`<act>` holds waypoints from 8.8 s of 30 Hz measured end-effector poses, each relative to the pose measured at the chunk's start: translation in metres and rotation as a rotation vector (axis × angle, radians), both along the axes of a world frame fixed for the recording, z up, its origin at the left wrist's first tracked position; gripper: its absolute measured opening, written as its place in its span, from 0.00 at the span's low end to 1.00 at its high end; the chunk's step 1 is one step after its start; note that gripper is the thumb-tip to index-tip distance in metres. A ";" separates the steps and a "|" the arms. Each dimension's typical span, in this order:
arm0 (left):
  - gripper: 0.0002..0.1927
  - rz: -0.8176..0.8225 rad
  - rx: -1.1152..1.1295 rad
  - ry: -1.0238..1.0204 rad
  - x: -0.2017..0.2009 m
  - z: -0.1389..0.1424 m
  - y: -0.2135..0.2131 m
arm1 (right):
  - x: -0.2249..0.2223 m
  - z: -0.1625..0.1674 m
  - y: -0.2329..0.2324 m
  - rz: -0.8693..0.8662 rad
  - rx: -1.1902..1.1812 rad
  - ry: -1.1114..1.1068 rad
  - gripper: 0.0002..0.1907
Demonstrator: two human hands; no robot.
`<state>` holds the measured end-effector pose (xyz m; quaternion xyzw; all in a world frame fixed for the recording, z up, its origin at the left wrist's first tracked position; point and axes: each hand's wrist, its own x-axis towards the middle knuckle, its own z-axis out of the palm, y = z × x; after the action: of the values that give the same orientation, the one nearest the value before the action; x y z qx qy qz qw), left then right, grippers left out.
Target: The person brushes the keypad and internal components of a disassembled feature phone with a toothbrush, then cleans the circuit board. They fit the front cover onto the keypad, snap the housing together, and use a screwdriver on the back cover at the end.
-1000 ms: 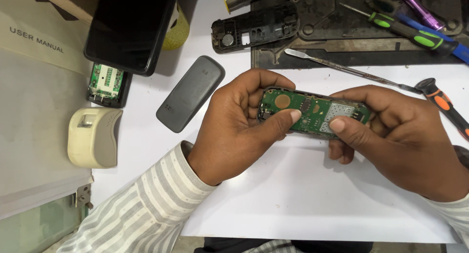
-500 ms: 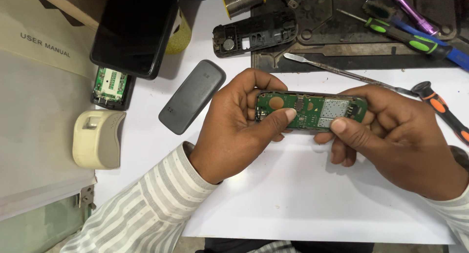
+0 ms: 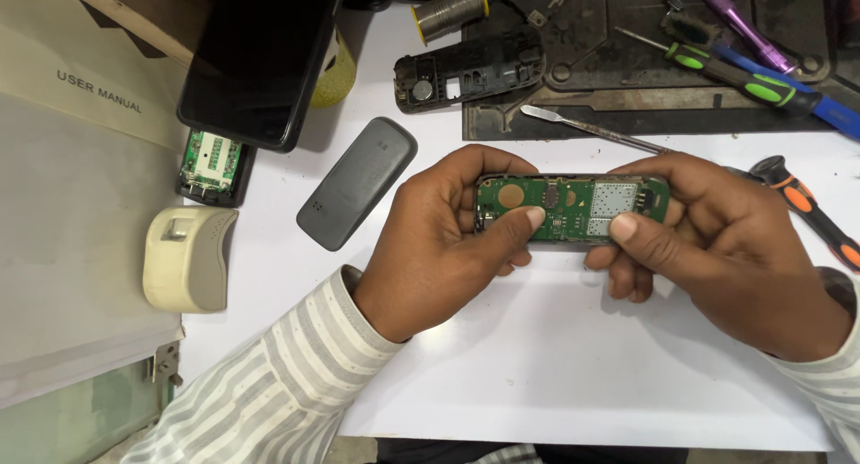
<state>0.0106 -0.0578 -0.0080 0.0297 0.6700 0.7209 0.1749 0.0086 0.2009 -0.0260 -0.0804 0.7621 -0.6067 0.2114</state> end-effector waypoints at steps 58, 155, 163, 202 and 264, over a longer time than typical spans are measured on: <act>0.17 0.047 0.152 0.188 -0.018 -0.008 -0.011 | -0.050 0.029 -0.014 0.126 -0.165 -0.168 0.29; 0.32 -0.028 0.184 0.330 -0.007 -0.005 -0.016 | -0.019 0.013 -0.008 0.216 0.073 0.438 0.29; 0.30 -0.073 0.196 0.382 -0.004 -0.007 -0.017 | -0.018 0.014 -0.009 0.217 0.152 0.463 0.33; 0.18 -0.018 -0.241 0.896 0.009 0.010 -0.004 | -0.004 0.020 -0.019 0.039 0.084 0.928 0.17; 0.33 -0.001 0.279 0.477 0.001 -0.010 0.000 | -0.002 0.022 -0.033 0.136 0.117 0.840 0.38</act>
<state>0.0115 -0.0583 -0.0178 0.2230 0.5866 0.7785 0.0068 0.0070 0.1677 -0.0040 -0.3585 0.8080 -0.4618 -0.0734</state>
